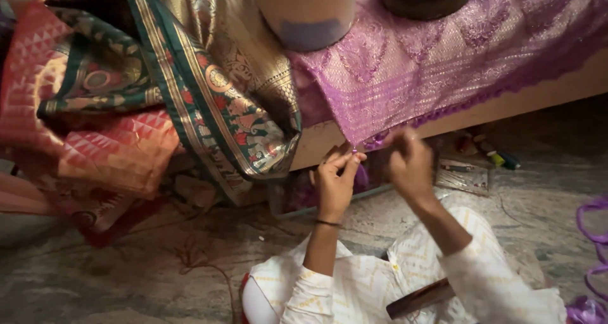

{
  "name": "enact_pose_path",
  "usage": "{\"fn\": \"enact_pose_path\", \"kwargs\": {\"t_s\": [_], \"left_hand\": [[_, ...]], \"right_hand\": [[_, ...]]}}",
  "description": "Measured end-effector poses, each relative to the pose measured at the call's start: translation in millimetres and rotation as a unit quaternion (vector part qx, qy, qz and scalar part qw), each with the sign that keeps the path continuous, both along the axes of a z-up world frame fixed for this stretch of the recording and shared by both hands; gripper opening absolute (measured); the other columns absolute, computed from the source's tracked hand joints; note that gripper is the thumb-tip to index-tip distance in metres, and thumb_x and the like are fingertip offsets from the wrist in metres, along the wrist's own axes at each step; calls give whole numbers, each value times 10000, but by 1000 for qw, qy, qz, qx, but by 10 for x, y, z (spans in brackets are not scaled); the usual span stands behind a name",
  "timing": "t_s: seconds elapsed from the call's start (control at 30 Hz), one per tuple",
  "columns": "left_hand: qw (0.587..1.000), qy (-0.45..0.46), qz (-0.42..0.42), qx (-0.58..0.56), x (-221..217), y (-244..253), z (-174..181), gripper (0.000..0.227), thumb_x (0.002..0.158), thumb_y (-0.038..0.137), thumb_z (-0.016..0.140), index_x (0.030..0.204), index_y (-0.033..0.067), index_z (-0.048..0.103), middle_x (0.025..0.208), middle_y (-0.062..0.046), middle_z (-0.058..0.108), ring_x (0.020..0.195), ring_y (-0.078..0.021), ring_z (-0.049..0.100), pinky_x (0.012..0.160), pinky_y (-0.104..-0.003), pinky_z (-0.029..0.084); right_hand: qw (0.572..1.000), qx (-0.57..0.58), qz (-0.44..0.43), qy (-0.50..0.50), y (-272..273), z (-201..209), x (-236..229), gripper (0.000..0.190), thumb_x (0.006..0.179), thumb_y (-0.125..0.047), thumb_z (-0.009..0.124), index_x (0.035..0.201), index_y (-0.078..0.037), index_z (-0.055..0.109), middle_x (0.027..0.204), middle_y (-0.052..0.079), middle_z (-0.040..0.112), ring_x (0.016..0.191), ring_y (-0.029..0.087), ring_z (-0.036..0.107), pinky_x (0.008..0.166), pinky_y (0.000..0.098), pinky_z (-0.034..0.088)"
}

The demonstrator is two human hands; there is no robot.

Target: Tying and trimming decorative purple tassels on a saree border.

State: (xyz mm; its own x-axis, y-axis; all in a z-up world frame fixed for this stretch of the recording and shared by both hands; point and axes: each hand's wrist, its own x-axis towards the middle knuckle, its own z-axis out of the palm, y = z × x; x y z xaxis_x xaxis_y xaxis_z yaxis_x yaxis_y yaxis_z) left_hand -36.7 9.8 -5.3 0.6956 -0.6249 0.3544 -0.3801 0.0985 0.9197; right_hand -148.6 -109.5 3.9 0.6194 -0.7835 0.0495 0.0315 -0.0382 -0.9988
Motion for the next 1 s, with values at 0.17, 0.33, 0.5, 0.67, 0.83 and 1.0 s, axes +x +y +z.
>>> {"fn": "enact_pose_path", "kwargs": {"t_s": [0.17,0.33,0.5,0.67,0.83,1.0], "left_hand": [[988,-120,85,47,-114,37,183,152,911,252,715,927,165,838,1049,-20,790,1126,-248,634,1078,-511,244],[983,-133,108,70,-102,29,114,163,913,283,714,924,186,845,1127,2,787,1263,-263,576,1117,-606,66],[980,-128,129,79,-8,47,31,168,916,333,715,933,210,829,1128,40,788,1164,-217,637,1149,-553,167],[985,-124,100,71,-49,35,109,169,921,296,709,908,179,830,1017,22,797,1105,-227,663,1093,-501,260],[991,-110,77,24,-8,18,30,161,936,271,711,932,146,813,983,-17,788,994,-219,703,1002,-379,420],[987,-128,90,27,-39,58,128,157,926,256,722,922,129,814,981,-41,796,934,-216,715,952,-342,448]], "right_hand": [[790,-582,-191,-24,-217,999,301,212,985,-42,678,1197,-42,678,1112,98,658,1058,261,585,926,423,474],[635,-739,-226,21,-836,1068,795,89,1046,-164,738,1112,-106,726,1055,65,690,988,237,626,874,396,510],[631,-739,-235,10,-1086,993,613,119,1112,-157,728,1012,-101,760,957,65,746,876,198,695,743,346,561],[758,-610,-210,-98,-990,1083,360,124,1109,-104,667,1127,-93,790,941,53,778,794,137,741,680,308,594],[752,-615,-224,85,-1124,993,279,148,1097,-154,684,1105,-140,830,694,53,716,559,141,628,522,319,455],[785,-585,-183,95,-1035,918,92,191,1135,-160,679,1012,-142,824,716,36,733,532,109,598,518,300,416]]}}
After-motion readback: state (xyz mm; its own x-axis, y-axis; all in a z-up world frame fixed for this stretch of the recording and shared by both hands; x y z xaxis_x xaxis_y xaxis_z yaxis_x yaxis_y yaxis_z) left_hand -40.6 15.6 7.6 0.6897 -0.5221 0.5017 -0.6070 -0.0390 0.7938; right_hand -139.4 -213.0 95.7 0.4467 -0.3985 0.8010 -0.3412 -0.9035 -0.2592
